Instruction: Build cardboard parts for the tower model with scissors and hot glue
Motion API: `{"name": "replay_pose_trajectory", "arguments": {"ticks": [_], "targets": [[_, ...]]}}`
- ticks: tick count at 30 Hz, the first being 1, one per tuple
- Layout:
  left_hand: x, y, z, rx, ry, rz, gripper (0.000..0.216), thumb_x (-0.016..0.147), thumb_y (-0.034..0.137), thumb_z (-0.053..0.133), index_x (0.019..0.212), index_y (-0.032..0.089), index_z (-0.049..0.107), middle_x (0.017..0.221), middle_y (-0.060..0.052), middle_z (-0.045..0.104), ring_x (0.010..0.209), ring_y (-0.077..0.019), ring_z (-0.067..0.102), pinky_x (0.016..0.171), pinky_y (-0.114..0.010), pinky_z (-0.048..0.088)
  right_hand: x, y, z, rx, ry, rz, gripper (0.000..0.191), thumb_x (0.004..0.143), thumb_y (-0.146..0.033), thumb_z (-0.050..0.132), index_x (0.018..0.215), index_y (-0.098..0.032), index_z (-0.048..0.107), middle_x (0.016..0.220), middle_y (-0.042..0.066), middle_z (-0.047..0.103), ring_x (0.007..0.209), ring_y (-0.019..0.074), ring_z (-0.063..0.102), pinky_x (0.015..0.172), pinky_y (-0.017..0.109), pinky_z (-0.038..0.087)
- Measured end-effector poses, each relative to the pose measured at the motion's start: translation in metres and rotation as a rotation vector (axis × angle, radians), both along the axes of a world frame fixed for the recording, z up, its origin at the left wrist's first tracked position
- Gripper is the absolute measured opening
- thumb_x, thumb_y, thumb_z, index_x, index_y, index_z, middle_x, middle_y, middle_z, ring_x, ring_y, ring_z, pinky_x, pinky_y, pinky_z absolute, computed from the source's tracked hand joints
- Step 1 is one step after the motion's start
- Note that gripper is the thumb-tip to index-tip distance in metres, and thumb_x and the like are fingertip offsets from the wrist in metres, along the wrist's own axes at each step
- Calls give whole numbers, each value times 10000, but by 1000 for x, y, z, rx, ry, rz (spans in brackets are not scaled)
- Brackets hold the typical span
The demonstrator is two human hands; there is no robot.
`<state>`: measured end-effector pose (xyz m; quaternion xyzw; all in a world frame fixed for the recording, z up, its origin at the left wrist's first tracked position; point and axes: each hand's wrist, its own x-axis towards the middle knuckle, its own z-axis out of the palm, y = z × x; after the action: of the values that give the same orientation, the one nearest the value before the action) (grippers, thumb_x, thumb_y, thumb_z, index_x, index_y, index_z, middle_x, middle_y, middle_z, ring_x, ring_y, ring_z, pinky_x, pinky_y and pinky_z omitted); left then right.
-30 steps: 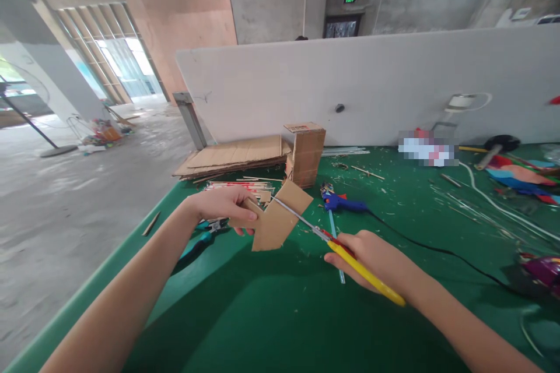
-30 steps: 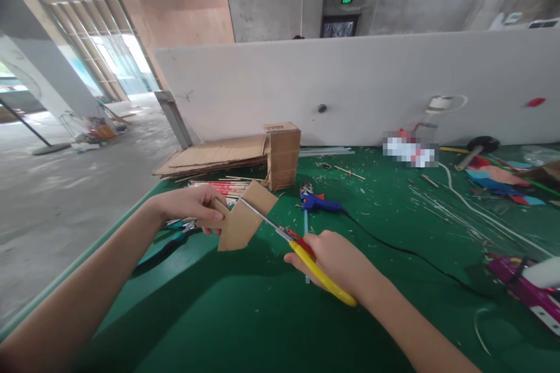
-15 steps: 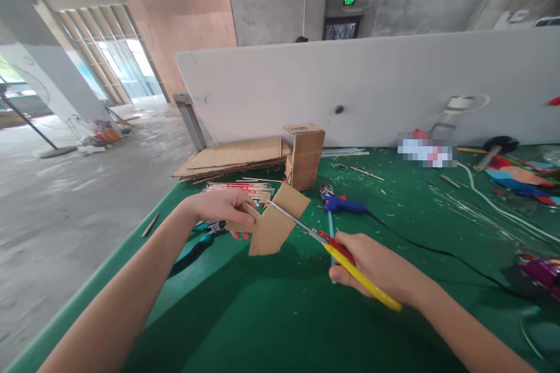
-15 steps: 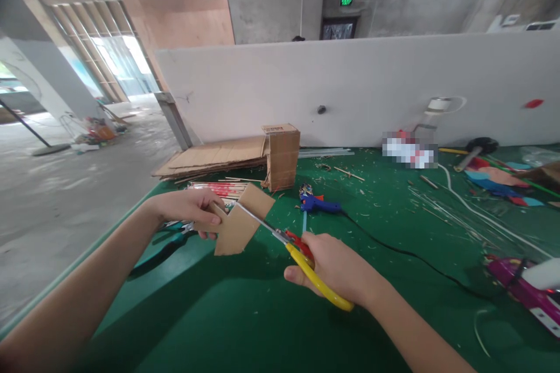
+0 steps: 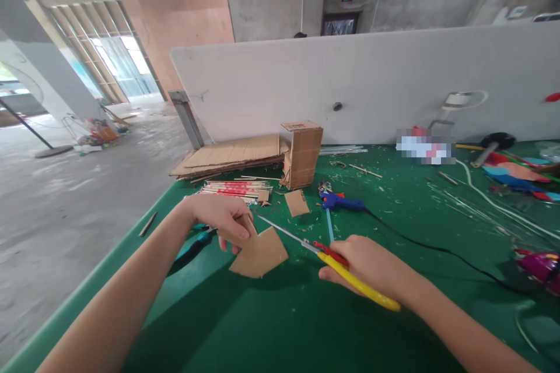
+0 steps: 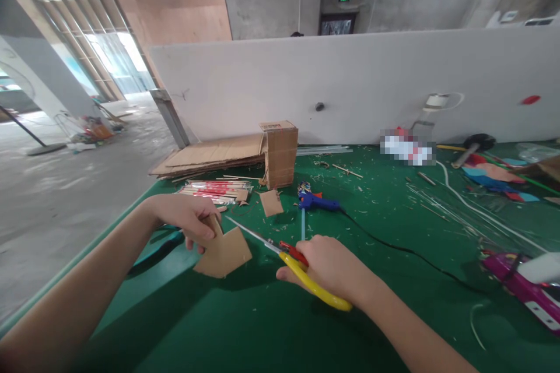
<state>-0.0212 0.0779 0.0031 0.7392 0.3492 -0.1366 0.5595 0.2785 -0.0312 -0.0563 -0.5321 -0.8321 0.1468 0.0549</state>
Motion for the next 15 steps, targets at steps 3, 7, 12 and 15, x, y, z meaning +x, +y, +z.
{"name": "replay_pose_trajectory", "arguments": {"ticks": [3,7,12,15], "targets": [[0,2,-4,5,103,-11,198,743,331,624,870,198,699,789,-61,727,679,-188,687,543,-282,549,3,2,0,-50,63,-19,514,796,-684,458,668,-195,552,588,32,578,465,134,460,445,265,240],[5,5,-15,195,245,-44,254,714,374,611,866,198,713,744,-47,716,630,-184,650,529,-273,494,17,10,2,-68,176,-30,462,793,-644,504,689,-195,527,589,-4,539,473,106,409,458,249,261],[14,0,-21,832,375,-6,393,749,526,530,748,161,676,672,-57,660,575,-178,560,538,-284,406,44,20,11,135,294,-114,443,711,-618,614,645,-208,459,552,-54,404,497,102,340,467,233,275],[31,-7,-28,1070,253,85,374,826,480,464,987,187,632,952,-80,671,810,-211,601,702,-314,453,58,27,16,331,400,-314,442,714,-641,586,654,-221,461,532,-54,391,487,116,350,460,242,292]]}}
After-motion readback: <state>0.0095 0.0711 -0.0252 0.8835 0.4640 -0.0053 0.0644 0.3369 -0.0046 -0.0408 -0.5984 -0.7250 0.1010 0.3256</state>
